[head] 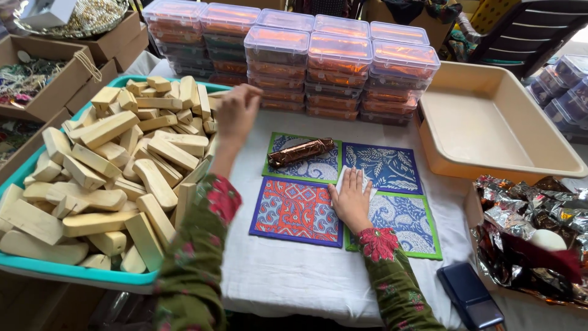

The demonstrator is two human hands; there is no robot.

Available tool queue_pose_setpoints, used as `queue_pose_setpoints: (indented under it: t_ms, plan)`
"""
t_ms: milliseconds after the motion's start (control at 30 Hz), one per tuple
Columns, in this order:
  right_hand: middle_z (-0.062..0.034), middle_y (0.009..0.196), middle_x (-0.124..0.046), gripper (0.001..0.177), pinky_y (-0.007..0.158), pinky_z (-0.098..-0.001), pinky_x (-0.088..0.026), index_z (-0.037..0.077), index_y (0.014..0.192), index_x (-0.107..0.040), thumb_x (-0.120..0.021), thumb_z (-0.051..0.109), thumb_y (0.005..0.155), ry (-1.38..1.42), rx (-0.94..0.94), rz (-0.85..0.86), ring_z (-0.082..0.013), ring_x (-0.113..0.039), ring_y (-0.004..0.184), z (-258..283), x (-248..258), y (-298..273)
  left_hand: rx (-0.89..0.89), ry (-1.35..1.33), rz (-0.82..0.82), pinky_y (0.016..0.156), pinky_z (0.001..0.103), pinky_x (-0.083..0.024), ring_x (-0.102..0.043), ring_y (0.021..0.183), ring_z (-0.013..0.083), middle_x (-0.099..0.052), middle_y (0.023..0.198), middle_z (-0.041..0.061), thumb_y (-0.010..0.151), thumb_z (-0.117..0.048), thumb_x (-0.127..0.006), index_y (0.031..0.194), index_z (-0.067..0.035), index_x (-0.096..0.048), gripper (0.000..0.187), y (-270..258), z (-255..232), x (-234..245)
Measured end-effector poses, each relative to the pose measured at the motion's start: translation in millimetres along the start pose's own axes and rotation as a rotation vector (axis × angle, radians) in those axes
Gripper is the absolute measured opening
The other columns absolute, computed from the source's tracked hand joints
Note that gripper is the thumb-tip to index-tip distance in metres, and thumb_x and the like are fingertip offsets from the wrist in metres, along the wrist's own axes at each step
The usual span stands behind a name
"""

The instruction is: The person wipes a rectangular block of soap with a white cloth, then wraps it in a sheet of copper-colored foil. The wrapped item is placed on a patterned mat on the table. The person then picks up a clear plastic container and opens it.

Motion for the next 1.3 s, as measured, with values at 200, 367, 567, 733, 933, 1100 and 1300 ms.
queue_pose_setpoints:
  t_ms: [200, 367, 567, 733, 933, 1100, 1300]
  plan:
    - [-0.0176, 0.167, -0.020, 0.084, 0.123, -0.0582, -0.005, 0.000, 0.159, -0.023, -0.034, 0.061, 0.101, 0.004, -0.007, 0.012, -0.0319, -0.011, 0.157, -0.1, 1.9, 2.2, -0.105, 0.498, 0.246, 0.096, 0.056, -0.046, -0.062, 0.117, 0.0307, -0.070, 0.111, 0.005, 0.069, 0.001, -0.070, 0.098, -0.031, -0.079, 0.044, -24.2, 169.9, -52.6]
    - [-0.0179, 0.167, -0.020, 0.085, 0.122, -0.0592, -0.006, 0.000, 0.159, -0.024, -0.035, 0.061, 0.101, 0.037, 0.000, 0.007, -0.0320, -0.011, 0.156, 0.8, 4.5, 2.0, -0.010, 0.588, 0.412, 0.094, 0.050, -0.049, -0.067, 0.108, 0.0292, -0.070, 0.113, 0.007, 0.087, -0.011, -0.073, 0.109, -0.019, -0.075, 0.024, -32.6, 201.4, -61.3]
    - [-0.0177, 0.167, -0.021, 0.086, 0.122, -0.0586, -0.007, 0.000, 0.159, -0.024, -0.035, 0.062, 0.100, 0.007, -0.011, 0.027, -0.0318, -0.012, 0.156, 1.4, 9.8, 1.9, 0.308, 0.324, 0.274, 0.091, 0.045, -0.053, -0.069, 0.103, 0.0244, -0.074, 0.110, 0.006, 0.088, -0.030, -0.079, 0.113, -0.019, -0.074, 0.028, 5.4, 169.6, -12.3]
    - [-0.0182, 0.167, -0.021, 0.085, 0.122, -0.0580, -0.008, 0.001, 0.159, -0.024, -0.035, 0.062, 0.101, 0.039, -0.008, 0.051, -0.0322, -0.012, 0.156, 2.8, 10.9, 0.5, 0.599, -0.537, -0.207, 0.089, 0.038, -0.059, -0.069, 0.103, 0.0187, -0.071, 0.119, 0.012, 0.097, -0.044, -0.075, 0.121, -0.010, -0.065, 0.043, 25.6, 214.5, -5.5]
    - [-0.0179, 0.167, -0.022, 0.084, 0.123, -0.0582, -0.008, 0.001, 0.159, -0.025, -0.036, 0.062, 0.100, 0.034, -0.014, 0.052, -0.0320, -0.013, 0.156, 3.4, 12.2, -0.5, 0.925, -1.110, -0.457, 0.080, 0.044, -0.066, -0.073, 0.099, 0.0308, -0.052, 0.125, 0.022, 0.096, -0.031, -0.050, 0.132, -0.011, -0.031, 0.046, 24.9, 247.2, -41.7]
    - [-0.0185, 0.166, -0.022, 0.084, 0.122, -0.0583, -0.007, 0.002, 0.158, -0.026, -0.036, 0.061, 0.100, 0.049, -0.008, 0.044, -0.0320, -0.012, 0.156, 2.6, 13.0, -0.1, 0.716, 0.063, 0.042, 0.074, 0.039, -0.062, -0.067, 0.102, 0.0291, -0.052, 0.124, 0.019, 0.115, -0.035, -0.044, 0.127, -0.011, -0.056, 0.030, 17.7, 197.4, -28.2]
    - [-0.0191, 0.166, -0.022, 0.084, 0.122, -0.0578, -0.006, 0.001, 0.158, -0.025, -0.037, 0.061, 0.101, 0.042, 0.001, 0.038, -0.0328, -0.012, 0.156, 1.7, 10.5, 0.2, 0.106, 0.881, 0.203, 0.066, 0.036, -0.062, -0.071, 0.091, 0.0275, -0.058, 0.121, 0.014, 0.079, -0.030, -0.084, 0.117, -0.011, -0.062, 0.047, 8.4, 186.2, -64.9]
Point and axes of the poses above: each hand's wrist, its own y-axis towards the middle knuckle, its own x-axis out of the back of the hand, z = x × y, the point moved 6 cm from there along y, towards the middle knuckle
